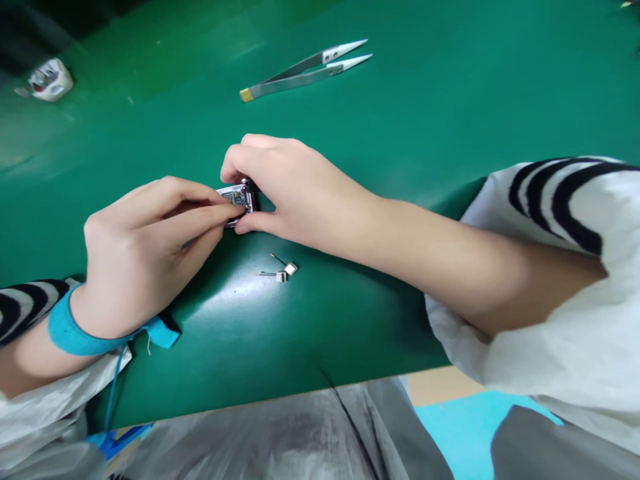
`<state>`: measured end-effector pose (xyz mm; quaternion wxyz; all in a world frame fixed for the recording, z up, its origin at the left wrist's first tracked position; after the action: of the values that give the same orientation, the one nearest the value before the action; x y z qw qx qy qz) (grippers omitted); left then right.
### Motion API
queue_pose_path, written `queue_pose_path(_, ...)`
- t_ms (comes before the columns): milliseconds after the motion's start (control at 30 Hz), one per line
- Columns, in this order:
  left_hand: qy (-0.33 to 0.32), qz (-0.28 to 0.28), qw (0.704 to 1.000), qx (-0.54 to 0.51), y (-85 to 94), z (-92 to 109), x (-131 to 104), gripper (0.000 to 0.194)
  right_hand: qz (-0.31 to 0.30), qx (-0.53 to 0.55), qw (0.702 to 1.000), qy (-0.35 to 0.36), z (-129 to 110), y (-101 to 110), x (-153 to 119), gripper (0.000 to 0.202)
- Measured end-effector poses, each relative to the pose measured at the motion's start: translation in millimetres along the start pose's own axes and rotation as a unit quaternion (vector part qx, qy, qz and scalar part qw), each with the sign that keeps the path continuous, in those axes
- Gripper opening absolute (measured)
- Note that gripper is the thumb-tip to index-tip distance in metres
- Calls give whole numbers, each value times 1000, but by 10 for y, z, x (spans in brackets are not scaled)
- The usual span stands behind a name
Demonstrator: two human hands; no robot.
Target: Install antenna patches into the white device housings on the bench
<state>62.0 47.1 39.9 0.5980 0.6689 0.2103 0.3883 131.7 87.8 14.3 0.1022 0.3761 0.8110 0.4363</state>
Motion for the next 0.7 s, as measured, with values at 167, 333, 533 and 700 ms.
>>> queue_pose_path(167, 9, -3, 1000, 6, -8, -23, -4, 16, -10, 4, 1000, -11, 23, -5, -6, 39)
queue_pose_path(333, 11, -3, 1000, -5, -2, -17, 6, 18, 4, 45, 999, -18, 43, 87, -51, 28)
queue_pose_path(533, 46, -10, 998, -29, -20, -61, 15, 16, -24, 32, 999, 36, 19, 57, -65, 23)
queue_pose_path(700, 63, -5, 997, -41, -21, -87, 21, 10, -51, 19, 998, 44, 34, -8, -55, 30)
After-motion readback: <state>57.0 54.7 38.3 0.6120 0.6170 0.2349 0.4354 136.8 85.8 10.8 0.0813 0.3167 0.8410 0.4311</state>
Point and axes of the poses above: each hand's wrist, its own x-axis towards the middle knuckle, its own y-axis out of the back of the hand, z = x × y, the point moved 8 cm from there along x, towards the middle knuckle
